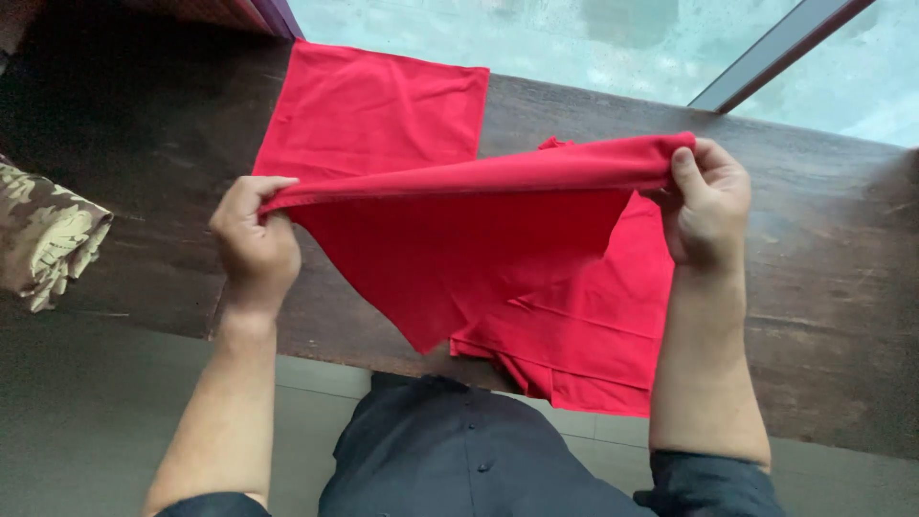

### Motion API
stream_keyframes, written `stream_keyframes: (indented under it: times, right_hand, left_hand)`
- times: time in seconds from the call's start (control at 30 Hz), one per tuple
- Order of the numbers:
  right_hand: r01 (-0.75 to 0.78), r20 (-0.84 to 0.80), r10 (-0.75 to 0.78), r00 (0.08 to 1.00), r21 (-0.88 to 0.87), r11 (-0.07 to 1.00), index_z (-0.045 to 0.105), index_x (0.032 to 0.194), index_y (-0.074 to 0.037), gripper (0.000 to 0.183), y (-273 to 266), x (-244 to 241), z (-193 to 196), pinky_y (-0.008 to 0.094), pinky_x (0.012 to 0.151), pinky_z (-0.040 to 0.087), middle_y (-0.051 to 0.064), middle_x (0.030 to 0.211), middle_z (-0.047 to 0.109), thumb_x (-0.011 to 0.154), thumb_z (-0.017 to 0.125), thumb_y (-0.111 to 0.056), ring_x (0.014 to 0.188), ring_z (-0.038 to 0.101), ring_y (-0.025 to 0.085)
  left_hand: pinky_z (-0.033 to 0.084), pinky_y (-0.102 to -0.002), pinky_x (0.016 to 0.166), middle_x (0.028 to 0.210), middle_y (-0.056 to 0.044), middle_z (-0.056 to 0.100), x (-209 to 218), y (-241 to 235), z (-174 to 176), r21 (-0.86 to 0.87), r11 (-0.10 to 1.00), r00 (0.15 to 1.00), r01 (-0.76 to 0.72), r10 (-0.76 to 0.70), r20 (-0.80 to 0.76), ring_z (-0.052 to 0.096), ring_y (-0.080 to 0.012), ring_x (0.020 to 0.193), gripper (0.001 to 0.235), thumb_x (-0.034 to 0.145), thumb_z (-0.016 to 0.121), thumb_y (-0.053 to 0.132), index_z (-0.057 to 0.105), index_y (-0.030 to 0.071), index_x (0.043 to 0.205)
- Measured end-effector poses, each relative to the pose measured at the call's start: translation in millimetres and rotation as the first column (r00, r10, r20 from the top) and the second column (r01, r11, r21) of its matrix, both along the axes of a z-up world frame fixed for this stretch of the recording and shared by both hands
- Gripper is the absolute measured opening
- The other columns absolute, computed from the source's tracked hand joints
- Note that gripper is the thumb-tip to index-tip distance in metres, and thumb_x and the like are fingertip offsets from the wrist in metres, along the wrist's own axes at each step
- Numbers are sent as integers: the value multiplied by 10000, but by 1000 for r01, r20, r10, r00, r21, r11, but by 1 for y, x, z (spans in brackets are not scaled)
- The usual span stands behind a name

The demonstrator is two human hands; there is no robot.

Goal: The person folds a stack of red cloths on a wooden table. They pick up each cloth, unfold it, and fold it into a smaller square, placing it on top of the previous ones to form a neat pile.

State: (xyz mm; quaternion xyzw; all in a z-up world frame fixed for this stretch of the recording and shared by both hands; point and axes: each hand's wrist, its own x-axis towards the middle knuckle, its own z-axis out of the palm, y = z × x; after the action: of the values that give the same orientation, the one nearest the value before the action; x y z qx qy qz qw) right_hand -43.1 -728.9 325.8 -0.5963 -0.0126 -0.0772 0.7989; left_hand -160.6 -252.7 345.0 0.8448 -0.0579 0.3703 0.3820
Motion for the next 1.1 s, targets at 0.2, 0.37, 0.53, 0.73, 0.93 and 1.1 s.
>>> stream_keyframes:
  times: [0.2, 0.37, 0.53, 0.73, 0.93, 1.1]
  right_hand:
    - [-19, -106, -1, 994, -190, 982, 540, 853, -126, 261, 9, -49, 23, 224, 517, 466, 38, 687, 574, 1053, 689, -203, 539, 550, 126]
    - [-7, -214, -47, 976, -247, 969, 575, 811, -100, 301, 52, -30, 27, 234, 538, 502, 45, 598, 562, 1090, 643, -190, 519, 568, 149]
    - [52, -238, -136, 962, -328, 943, 616, 867, -123, 245, 101, 35, 27, 190, 596, 566, -24, 696, 548, 1092, 671, -201, 600, 577, 72]
    - [68, 47, -59, 997, -231, 971, 678, 978, -121, 151, 141, 46, 24, 265, 832, 517, -33, 916, 685, 1059, 681, -248, 890, 624, 90]
    - [1, 408, 152, 900, -350, 937, 605, 904, 39, 206, 201, -21, 25, 341, 811, 482, 189, 884, 581, 830, 664, 222, 851, 592, 281]
    - [-78, 347, 311, 885, -549, 832, 602, 820, -78, 269, 239, -70, -3, 351, 715, 585, 96, 914, 788, 752, 757, 131, 809, 766, 292]
  left_hand:
    - [391, -410, 721, 867, -153, 608, -11, 55, 14, 33, 987, 977, -158, 151, 148, 553, -292, 786, 212, 1151, 718, 93, 726, -34, 981]
    - [389, -277, 563, 825, -105, 658, 24, 90, 19, -318, 946, 990, -71, 26, -142, 549, -156, 637, 132, 1068, 670, 90, 729, -28, 1073]
    - [312, -245, 389, 680, -47, 575, 109, 134, 10, -574, 815, 969, -78, -74, -237, 456, -105, 439, 76, 1064, 660, 86, 681, 13, 1068]
    - [330, -236, 442, 647, -14, 526, 155, 150, -1, -643, 766, 989, -11, -88, -122, 434, -83, 469, 117, 1069, 639, 117, 652, 62, 967]
    - [433, -566, 1081, 1342, -261, 400, 119, 85, -47, -616, 777, 989, -126, 47, -144, 470, -407, 1265, 501, 1015, 584, 61, 383, 107, 1471]
    - [443, -540, 1079, 1348, -171, 647, 41, -28, -28, 38, 851, 839, 524, -523, 148, 615, -381, 1264, 786, 739, 840, 628, 643, 148, 1330]
